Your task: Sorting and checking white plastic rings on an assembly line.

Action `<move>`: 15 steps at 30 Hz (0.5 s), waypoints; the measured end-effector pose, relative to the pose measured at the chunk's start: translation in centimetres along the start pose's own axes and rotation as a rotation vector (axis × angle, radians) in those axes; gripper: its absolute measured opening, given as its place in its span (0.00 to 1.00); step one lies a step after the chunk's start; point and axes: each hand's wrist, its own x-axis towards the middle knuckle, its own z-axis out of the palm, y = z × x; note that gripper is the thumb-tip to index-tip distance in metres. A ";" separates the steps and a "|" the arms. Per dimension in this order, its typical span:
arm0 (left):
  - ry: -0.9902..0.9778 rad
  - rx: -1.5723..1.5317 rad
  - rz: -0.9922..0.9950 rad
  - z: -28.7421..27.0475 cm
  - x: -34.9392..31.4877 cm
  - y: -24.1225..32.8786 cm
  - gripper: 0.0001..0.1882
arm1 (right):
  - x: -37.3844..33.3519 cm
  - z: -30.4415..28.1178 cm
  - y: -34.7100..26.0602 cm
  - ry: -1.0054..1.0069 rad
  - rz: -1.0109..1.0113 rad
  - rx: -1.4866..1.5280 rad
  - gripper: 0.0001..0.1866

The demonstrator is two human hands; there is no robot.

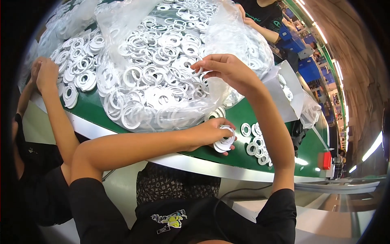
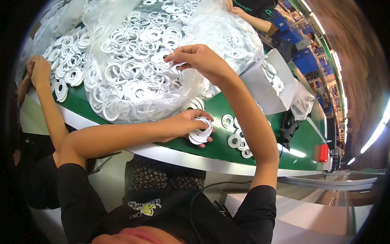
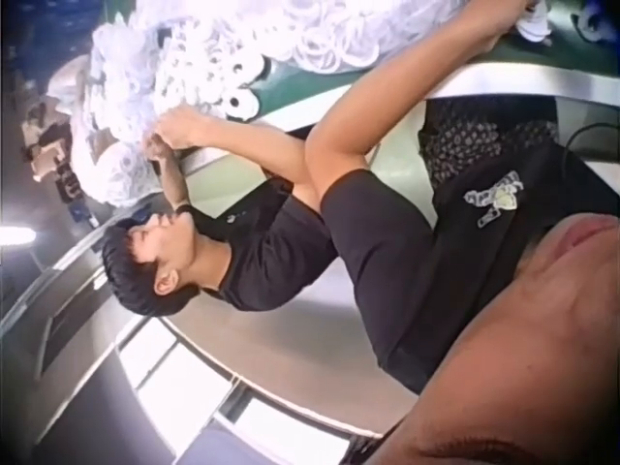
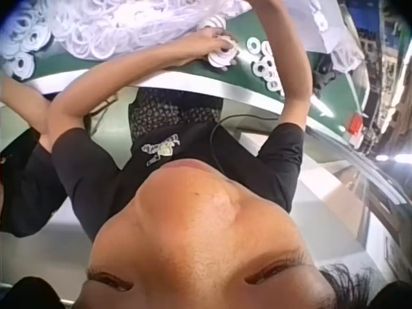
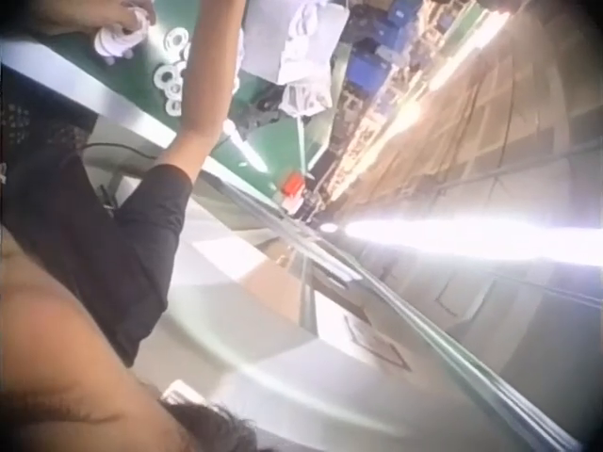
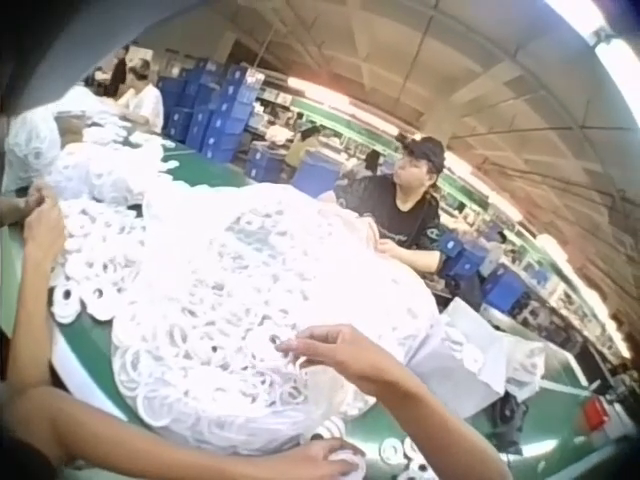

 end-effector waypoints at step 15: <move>0.132 -0.051 0.273 0.4 -0.1 -0.4 0.22 | -10.5 1.2 1.6 0.443 -0.113 0.268 0.08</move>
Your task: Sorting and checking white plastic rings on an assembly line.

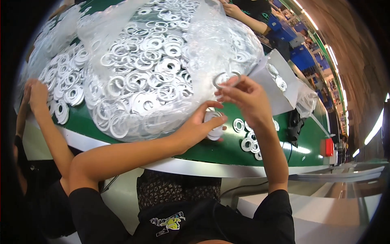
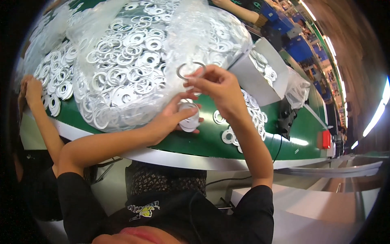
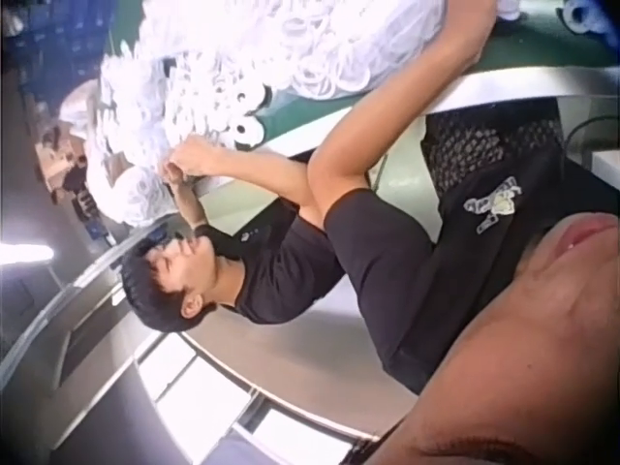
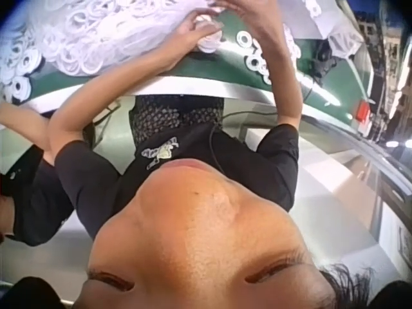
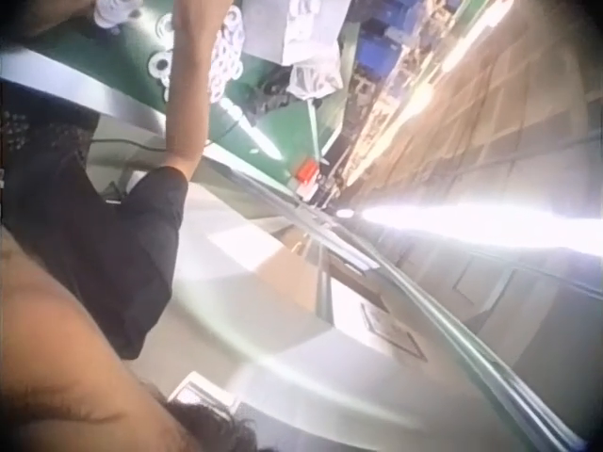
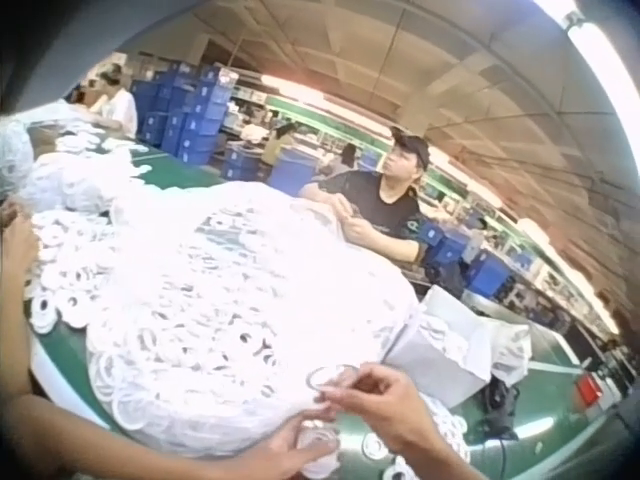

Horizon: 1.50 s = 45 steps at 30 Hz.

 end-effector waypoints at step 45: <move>0.067 0.151 -0.145 1.1 0.1 1.1 0.22 | -6.9 -1.5 7.3 0.218 -0.579 -0.922 0.27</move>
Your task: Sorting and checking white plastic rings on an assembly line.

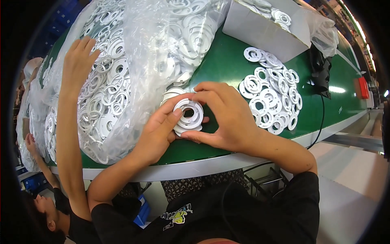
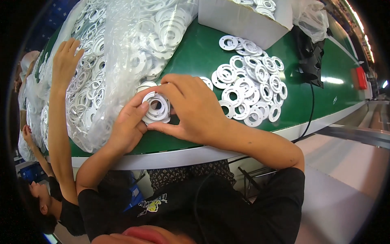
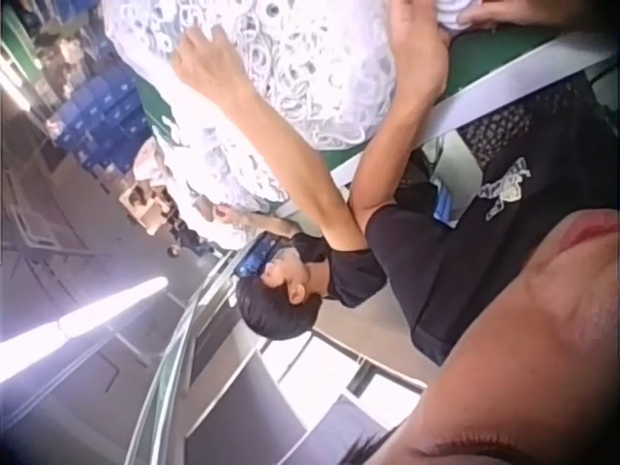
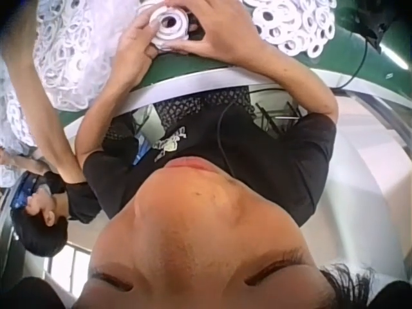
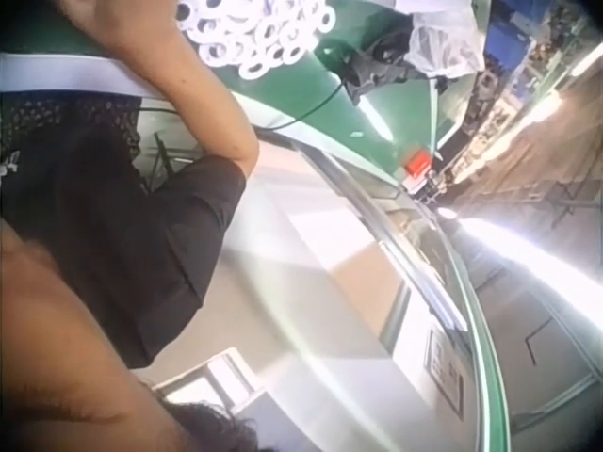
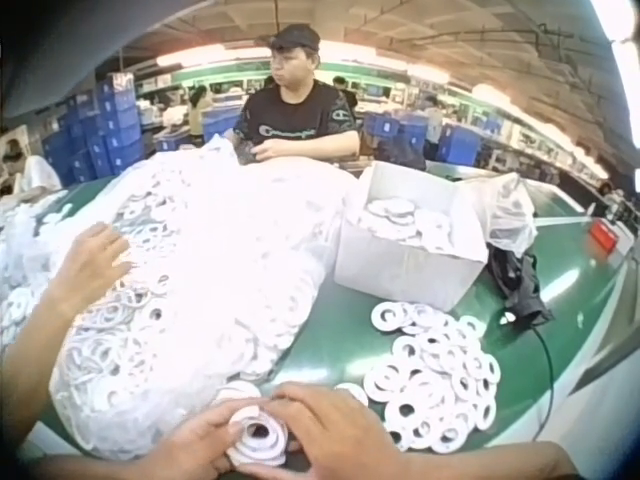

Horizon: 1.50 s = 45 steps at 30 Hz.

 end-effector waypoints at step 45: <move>0.059 0.522 0.071 -1.2 -0.9 0.4 0.20 | -0.6 1.1 0.0 -0.142 0.274 0.624 0.10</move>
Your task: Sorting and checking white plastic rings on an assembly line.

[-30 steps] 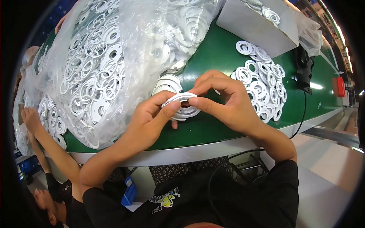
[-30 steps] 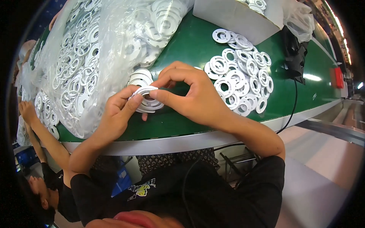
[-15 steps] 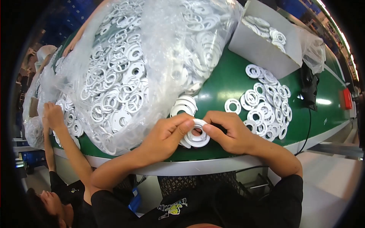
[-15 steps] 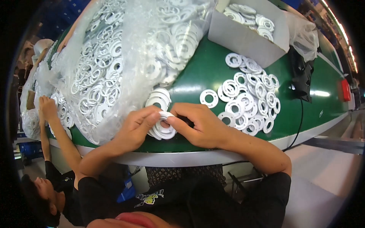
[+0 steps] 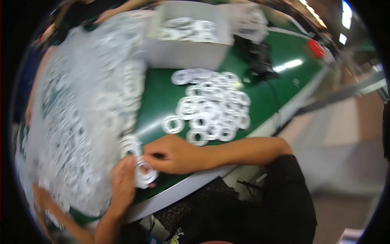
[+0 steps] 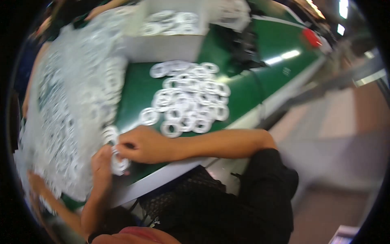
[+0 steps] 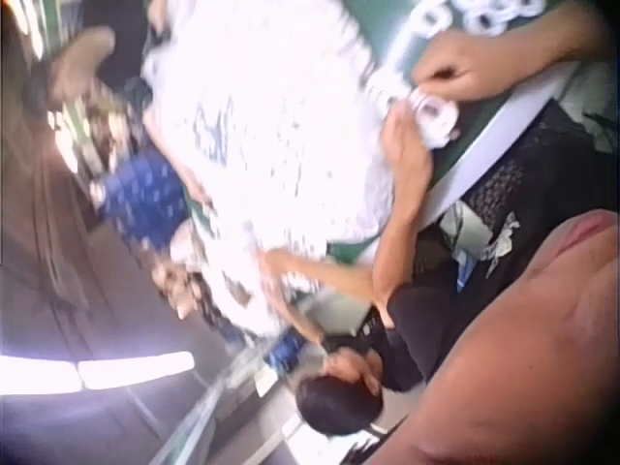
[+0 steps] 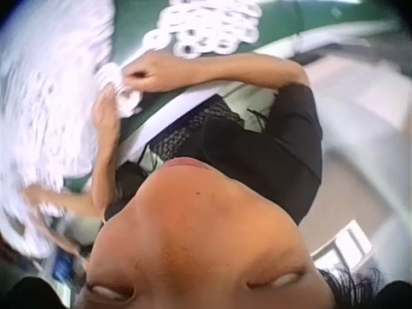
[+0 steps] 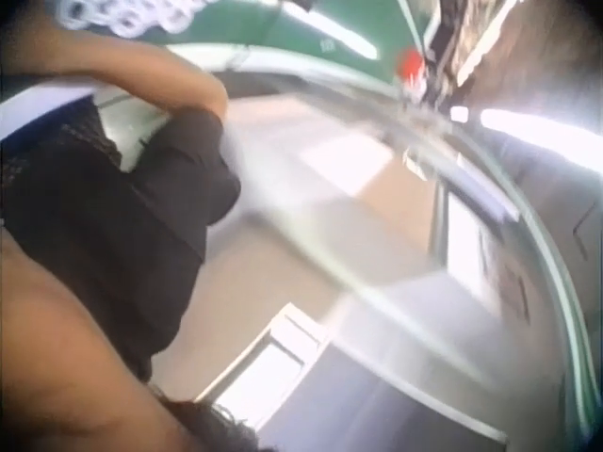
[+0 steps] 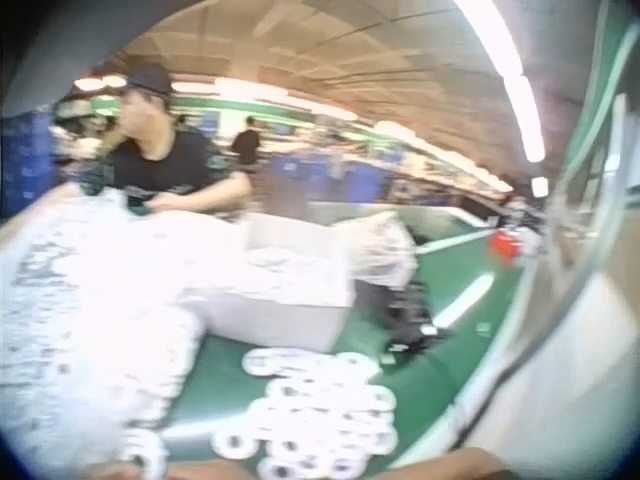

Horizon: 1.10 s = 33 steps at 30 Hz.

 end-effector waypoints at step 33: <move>0.067 0.009 0.243 1.3 -0.3 -0.2 0.14 | -0.2 -1.1 -1.9 -0.114 0.255 0.122 0.08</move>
